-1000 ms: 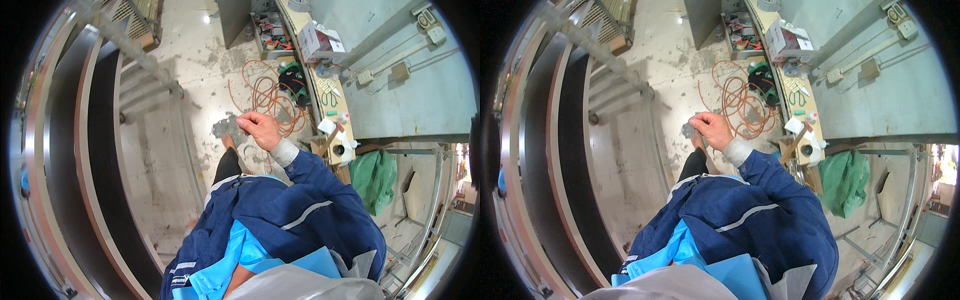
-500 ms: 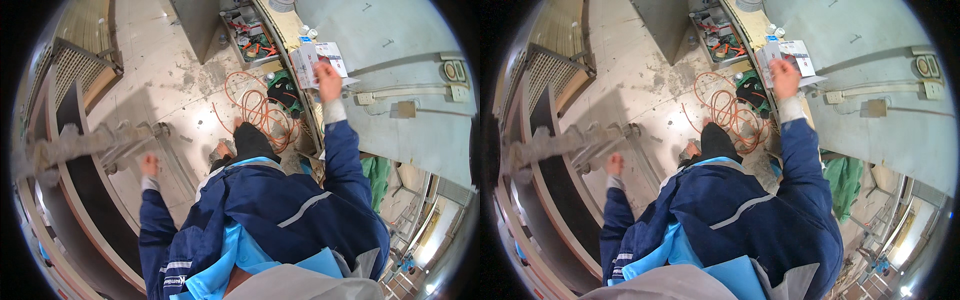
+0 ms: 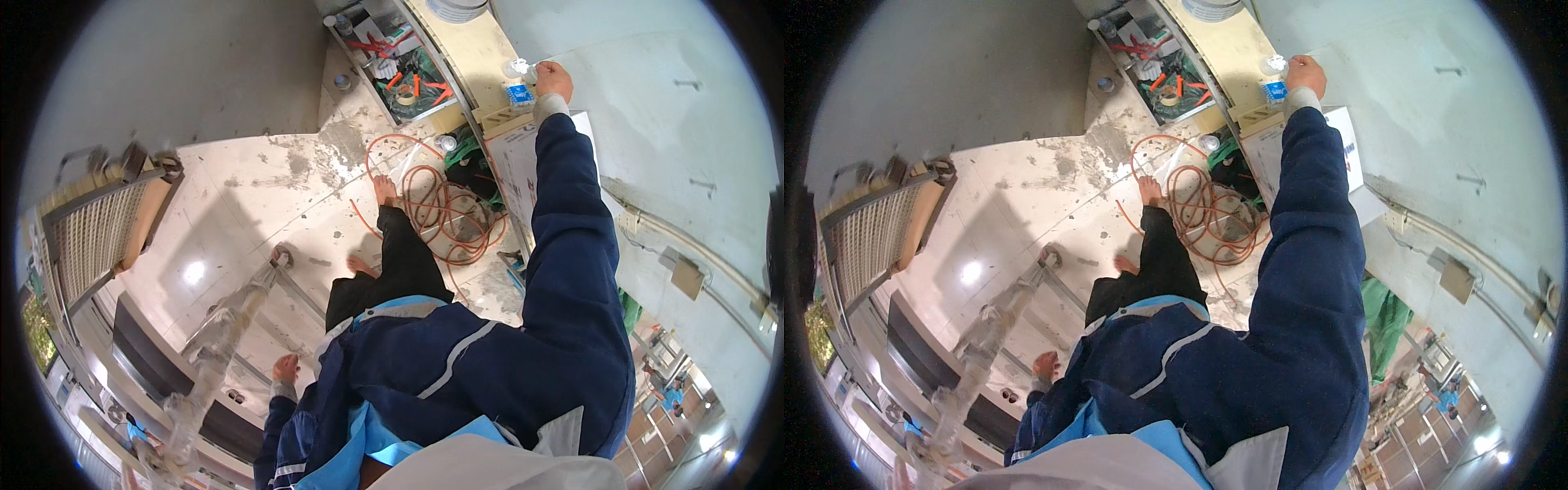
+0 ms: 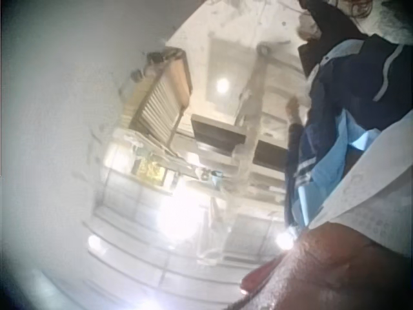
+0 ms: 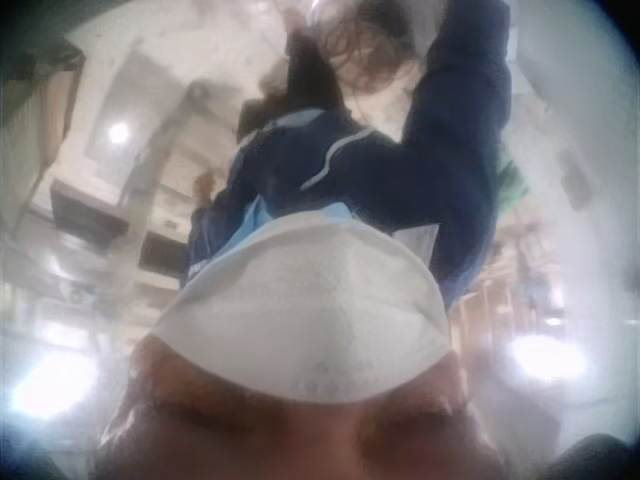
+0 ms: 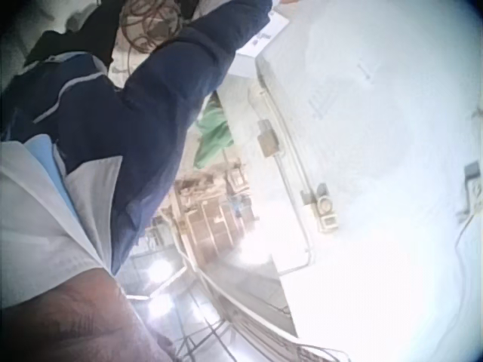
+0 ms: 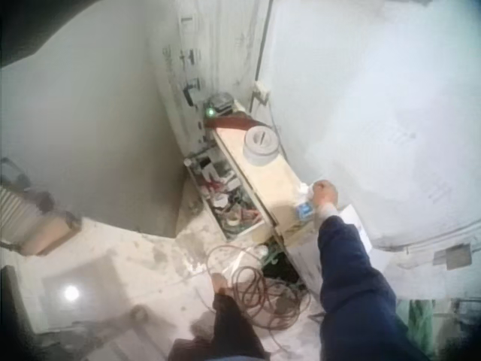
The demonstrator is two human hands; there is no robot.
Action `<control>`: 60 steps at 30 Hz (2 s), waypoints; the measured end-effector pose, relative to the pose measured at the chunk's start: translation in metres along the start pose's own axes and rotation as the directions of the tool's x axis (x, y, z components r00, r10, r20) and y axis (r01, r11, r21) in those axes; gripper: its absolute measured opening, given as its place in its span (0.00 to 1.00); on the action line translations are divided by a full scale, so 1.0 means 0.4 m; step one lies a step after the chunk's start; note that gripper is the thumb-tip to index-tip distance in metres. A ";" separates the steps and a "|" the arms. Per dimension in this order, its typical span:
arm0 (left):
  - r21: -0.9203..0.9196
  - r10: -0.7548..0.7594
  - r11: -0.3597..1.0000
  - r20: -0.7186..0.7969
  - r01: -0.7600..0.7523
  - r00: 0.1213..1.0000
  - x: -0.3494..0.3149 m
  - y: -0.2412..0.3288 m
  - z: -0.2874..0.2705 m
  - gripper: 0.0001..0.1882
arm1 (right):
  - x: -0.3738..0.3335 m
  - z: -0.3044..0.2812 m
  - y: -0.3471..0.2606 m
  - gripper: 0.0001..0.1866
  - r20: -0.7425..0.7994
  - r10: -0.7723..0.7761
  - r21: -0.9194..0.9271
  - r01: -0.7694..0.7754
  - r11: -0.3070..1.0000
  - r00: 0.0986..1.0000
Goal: The person applies thin metallic strips to a dark wood tabletop, pressing them into place and wiping the surface with a black cloth. They handle a water bottle and a small paper label, then continue aligning and smoothing the strips across the table.
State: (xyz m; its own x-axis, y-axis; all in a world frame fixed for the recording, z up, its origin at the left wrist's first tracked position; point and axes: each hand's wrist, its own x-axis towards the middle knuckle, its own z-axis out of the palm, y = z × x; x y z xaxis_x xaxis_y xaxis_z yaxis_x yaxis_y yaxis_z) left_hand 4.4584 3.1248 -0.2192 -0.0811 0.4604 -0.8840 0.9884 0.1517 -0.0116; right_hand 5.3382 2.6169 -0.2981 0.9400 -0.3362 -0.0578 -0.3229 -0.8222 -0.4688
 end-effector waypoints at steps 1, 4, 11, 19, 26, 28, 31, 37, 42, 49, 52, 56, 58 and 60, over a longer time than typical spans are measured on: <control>-0.025 0.008 1.000 0.044 -0.007 0.999 -0.005 0.005 0.005 0.21 | 0.026 0.034 0.001 0.14 0.018 -0.025 -0.075 0.027 0.997 1.000; -0.024 -0.098 0.995 0.099 0.101 0.990 -0.005 0.048 0.015 0.21 | 0.082 0.128 0.001 0.14 0.037 -0.097 -0.283 0.103 0.954 0.995; -0.076 0.046 0.996 -0.117 -0.055 0.992 0.009 0.287 -0.033 0.22 | 0.158 0.238 -0.002 0.16 0.165 -0.019 -0.634 0.121 0.764 0.986; 0.037 0.310 0.951 -0.085 -0.308 0.947 -0.042 0.567 -0.030 0.24 | 0.235 0.257 0.069 0.14 0.108 -0.086 -0.644 0.136 0.753 0.990; 0.208 0.441 0.886 -0.107 -0.414 0.891 -0.033 0.666 -0.056 0.25 | 0.196 0.065 0.038 0.26 0.151 -0.278 -0.460 0.316 0.830 0.949; 0.075 0.512 0.859 -0.164 -0.507 0.843 -0.011 0.751 -0.078 0.26 | 0.159 0.005 -0.012 0.33 0.044 -0.205 -0.265 0.209 0.941 0.978; -0.446 0.522 0.681 -0.261 -0.581 0.812 -0.010 0.923 -0.122 0.31 | 0.099 -0.012 -0.079 0.33 0.021 -0.227 -0.206 0.226 0.952 0.974; -0.682 0.785 0.220 -0.301 -0.698 0.542 -0.119 1.226 -0.201 0.39 | -0.215 0.339 -0.090 0.21 0.214 -0.399 0.093 0.388 0.917 0.892; -0.541 0.957 0.247 0.004 -0.804 0.291 -0.193 1.331 -0.261 0.35 | -0.629 0.552 -0.238 0.21 0.695 -0.428 -0.286 0.769 0.572 0.578; -0.372 0.857 0.207 0.515 -0.905 -0.015 -0.108 1.437 -0.402 0.45 | -0.918 0.571 -0.646 0.24 0.745 -0.202 -0.277 0.570 0.774 0.636; -0.124 0.763 0.212 0.641 -0.969 0.085 -0.083 1.470 -0.554 0.52 | -0.929 0.619 -0.777 0.26 0.738 -0.120 -0.312 0.494 0.812 0.664; 0.016 0.762 0.180 0.630 -0.984 0.150 0.048 1.583 -0.738 0.51 | -0.938 0.679 -0.900 0.28 0.710 -0.014 -0.338 0.359 0.870 0.704; -0.026 0.789 0.290 0.572 -0.957 0.224 0.166 1.657 -0.807 0.47 | -0.945 0.718 -0.956 0.28 0.690 0.052 -0.354 0.274 0.894 0.722; -0.166 0.819 0.379 0.518 -0.911 0.246 0.293 1.736 -0.878 0.42 | -0.953 0.766 -1.017 0.29 0.678 0.121 -0.372 0.197 0.907 0.725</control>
State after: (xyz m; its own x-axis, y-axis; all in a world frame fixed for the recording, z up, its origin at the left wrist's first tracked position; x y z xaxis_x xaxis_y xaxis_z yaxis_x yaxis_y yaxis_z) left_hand 5.0902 3.5913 -0.1669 0.8563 -0.2160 -0.4692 0.4266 -0.2164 0.8781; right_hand 5.1451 3.2201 -0.3554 0.7166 -0.0318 -0.6968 -0.1491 -0.9829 -0.1085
